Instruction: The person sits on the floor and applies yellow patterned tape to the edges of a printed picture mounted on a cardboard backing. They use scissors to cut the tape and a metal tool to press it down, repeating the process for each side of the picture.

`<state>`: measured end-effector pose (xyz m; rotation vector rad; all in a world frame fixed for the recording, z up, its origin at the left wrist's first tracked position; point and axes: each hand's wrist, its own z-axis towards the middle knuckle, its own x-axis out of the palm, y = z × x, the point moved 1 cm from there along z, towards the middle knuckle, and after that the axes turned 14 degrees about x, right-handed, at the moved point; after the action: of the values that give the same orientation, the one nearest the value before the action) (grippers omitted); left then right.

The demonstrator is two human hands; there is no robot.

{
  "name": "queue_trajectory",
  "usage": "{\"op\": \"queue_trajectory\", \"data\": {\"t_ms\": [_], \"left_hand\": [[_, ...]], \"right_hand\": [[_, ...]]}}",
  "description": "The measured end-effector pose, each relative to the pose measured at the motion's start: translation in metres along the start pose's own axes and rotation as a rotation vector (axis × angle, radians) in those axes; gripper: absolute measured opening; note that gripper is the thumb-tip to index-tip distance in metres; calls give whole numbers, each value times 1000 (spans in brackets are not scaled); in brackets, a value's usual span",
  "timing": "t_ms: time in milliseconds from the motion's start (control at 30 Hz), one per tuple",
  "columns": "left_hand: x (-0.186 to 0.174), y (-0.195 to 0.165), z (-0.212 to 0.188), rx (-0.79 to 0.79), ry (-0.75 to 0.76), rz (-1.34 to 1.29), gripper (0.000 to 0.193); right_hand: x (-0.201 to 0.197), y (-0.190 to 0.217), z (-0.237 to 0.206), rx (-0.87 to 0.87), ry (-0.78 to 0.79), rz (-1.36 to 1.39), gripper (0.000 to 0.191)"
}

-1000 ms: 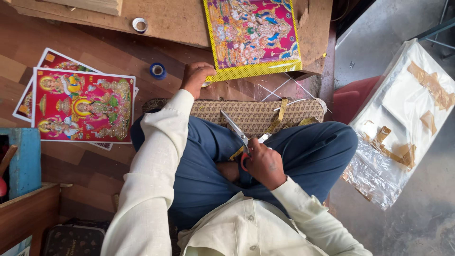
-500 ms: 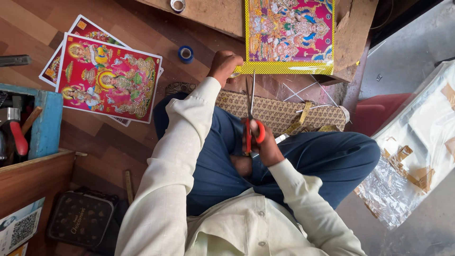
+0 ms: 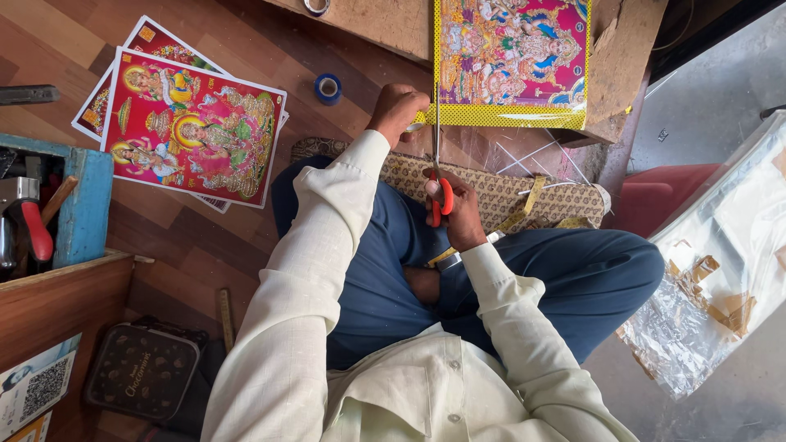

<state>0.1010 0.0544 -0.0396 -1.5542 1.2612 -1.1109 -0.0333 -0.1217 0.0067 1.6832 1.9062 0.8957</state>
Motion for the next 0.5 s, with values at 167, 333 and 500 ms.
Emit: {"op": "queue_trajectory", "data": {"t_ms": [167,333,500], "left_hand": [[-2,4,2,11,6,-2,15],[-2,8,5,30,15,-13,14],[-4,1,3,-4,-10,14,13]], "right_hand": [[2,-9,3,-13,5,57,61],[3,-12,4,-13,-9,77,59],[3,-7,1,7,-10,50,58]]}}
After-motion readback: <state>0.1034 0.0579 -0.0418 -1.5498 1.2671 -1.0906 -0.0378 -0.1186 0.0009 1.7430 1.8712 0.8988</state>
